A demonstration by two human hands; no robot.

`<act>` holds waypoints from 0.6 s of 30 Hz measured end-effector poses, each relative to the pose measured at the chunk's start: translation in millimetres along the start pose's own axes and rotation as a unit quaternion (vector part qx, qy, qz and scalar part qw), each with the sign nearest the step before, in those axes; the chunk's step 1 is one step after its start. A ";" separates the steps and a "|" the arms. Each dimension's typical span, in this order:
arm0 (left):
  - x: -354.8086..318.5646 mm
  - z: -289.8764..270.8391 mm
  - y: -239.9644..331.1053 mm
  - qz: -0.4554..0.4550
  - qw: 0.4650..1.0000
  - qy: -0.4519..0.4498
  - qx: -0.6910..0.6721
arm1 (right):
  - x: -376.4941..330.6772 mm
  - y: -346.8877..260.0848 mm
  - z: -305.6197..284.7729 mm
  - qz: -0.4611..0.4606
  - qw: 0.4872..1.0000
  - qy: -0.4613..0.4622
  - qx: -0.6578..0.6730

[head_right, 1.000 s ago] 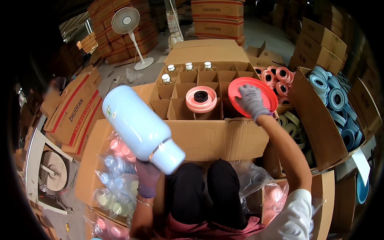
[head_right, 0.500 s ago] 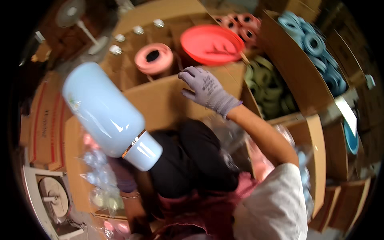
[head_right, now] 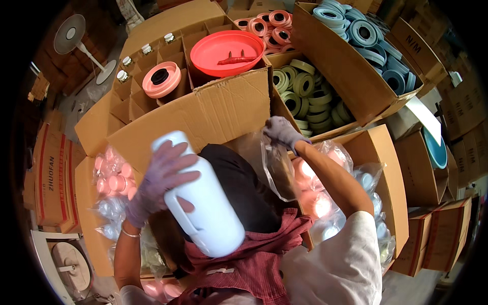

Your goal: The person assembles thermos flasks by inserting stainless steel inner liners into colored plastic outer shells, screwing on lids, and placing the completed units into plastic bags. They repeat this process for multiple pink and light blue flasks.

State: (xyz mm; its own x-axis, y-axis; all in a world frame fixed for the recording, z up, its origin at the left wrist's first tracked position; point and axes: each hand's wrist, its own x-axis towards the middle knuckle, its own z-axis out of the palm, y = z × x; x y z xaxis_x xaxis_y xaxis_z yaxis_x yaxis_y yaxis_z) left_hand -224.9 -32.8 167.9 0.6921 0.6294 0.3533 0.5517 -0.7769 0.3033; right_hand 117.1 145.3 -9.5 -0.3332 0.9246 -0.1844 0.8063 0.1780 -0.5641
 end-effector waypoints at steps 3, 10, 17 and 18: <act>-2.7 -9.9 19.2 -0.027 0.994 -0.102 0.029 | 2.7 -63.5 -32.7 0.050 0.995 -0.004 0.090; 33.7 -10.5 -26.0 -0.291 0.917 0.091 -0.257 | 31.6 -195.1 -42.7 -0.065 0.966 0.049 0.246; -29.1 82.8 -161.0 -0.509 0.709 0.214 -0.439 | -15.0 -213.3 -28.4 -0.237 0.963 0.125 -0.034; -37.4 84.6 -159.8 -0.488 0.634 0.290 -0.526 | -20.6 -193.5 -1.0 -0.200 0.962 0.128 -0.136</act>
State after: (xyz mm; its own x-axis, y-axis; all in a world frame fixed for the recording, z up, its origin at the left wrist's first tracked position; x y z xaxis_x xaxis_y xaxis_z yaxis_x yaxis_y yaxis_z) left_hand -299.6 66.6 31.3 -0.1956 0.9389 -0.2832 -0.2407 0.2340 0.9420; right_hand -31.6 92.1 104.2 -0.5409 0.8099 0.2270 0.7475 0.5866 -0.3117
